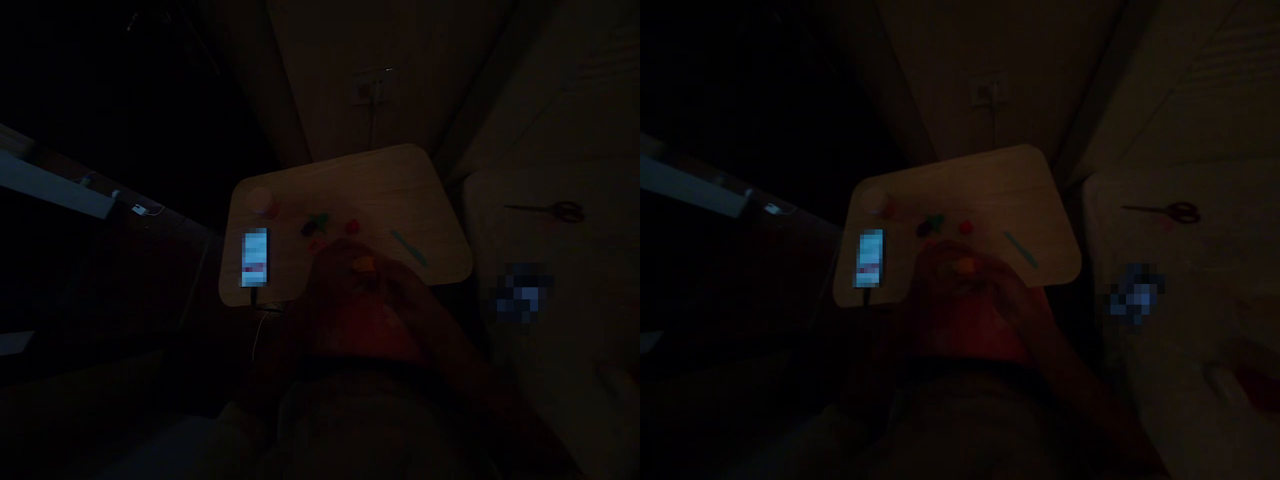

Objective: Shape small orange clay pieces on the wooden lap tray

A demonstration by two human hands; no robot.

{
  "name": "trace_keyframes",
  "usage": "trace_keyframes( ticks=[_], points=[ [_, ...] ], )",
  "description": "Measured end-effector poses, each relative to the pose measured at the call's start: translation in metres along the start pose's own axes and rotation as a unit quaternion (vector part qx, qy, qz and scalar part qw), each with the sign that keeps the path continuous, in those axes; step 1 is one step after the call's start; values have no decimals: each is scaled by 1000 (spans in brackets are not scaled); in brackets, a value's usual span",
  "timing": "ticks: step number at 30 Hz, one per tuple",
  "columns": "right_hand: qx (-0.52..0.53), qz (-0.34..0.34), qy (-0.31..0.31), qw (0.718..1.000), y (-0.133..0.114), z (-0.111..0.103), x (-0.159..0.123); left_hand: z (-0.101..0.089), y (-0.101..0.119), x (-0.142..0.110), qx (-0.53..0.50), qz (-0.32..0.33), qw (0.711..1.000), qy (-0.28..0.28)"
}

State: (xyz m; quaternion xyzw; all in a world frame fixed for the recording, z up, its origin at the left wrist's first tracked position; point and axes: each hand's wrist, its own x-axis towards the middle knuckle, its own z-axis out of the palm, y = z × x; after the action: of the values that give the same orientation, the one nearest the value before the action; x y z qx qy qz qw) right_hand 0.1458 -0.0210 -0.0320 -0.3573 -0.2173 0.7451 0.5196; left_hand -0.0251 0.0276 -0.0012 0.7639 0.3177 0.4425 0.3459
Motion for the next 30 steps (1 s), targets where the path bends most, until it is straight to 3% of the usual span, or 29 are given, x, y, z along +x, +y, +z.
trace_keyframes(
  ticks=[5, 11, 16, 21, 24, 30],
  points=[
    [-27, -2, 17, 999, -5, 1, -2, -4, -1, 1, 38, 52, 998, -16],
    [-71, -29, -34, 996, -10, -6, -1, -6, 4, 1, 111, 119, 986, -24],
    [-87, -56, -46, 994, -5, -21, -3, -10, 11, 1, 233, 181, 955, -36],
    [-182, -91, -29, 979, -15, -11, -11, -8, 13, 2, 307, 212, 927, -31],
    [-192, -100, 6, 976, -20, -3, -15, -7, 11, 2, 277, 200, 939, -34],
    [-73, -58, -35, 995, -14, -7, -19, -8, 10, 3, 80, 114, 990, -37]
  ],
)
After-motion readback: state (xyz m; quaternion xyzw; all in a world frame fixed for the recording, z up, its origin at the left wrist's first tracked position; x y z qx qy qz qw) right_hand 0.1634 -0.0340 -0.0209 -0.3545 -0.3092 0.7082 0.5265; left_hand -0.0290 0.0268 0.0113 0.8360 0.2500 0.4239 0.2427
